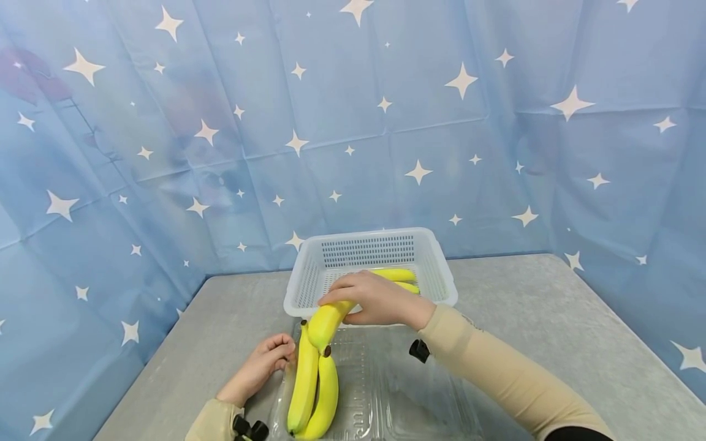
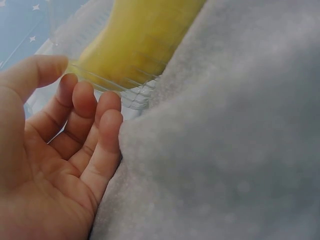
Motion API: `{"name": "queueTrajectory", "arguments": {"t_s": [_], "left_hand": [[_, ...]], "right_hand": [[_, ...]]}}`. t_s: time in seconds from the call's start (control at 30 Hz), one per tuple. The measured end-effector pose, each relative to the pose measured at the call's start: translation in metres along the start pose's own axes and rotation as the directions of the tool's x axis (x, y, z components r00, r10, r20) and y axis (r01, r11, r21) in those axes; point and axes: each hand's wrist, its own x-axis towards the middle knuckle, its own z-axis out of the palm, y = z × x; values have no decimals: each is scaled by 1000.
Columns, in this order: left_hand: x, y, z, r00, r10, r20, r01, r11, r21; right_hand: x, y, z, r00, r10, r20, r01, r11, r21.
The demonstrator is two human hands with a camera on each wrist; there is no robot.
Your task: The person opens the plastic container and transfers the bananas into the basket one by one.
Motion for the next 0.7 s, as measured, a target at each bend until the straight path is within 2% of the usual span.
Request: {"name": "queueTrajectory", "arguments": {"t_s": [0.7], "left_hand": [[0,1,0,1000,-3,-7,3,1000,1]], "right_hand": [[-9,11,-7,995,97,39,-96,995,-34]]}}
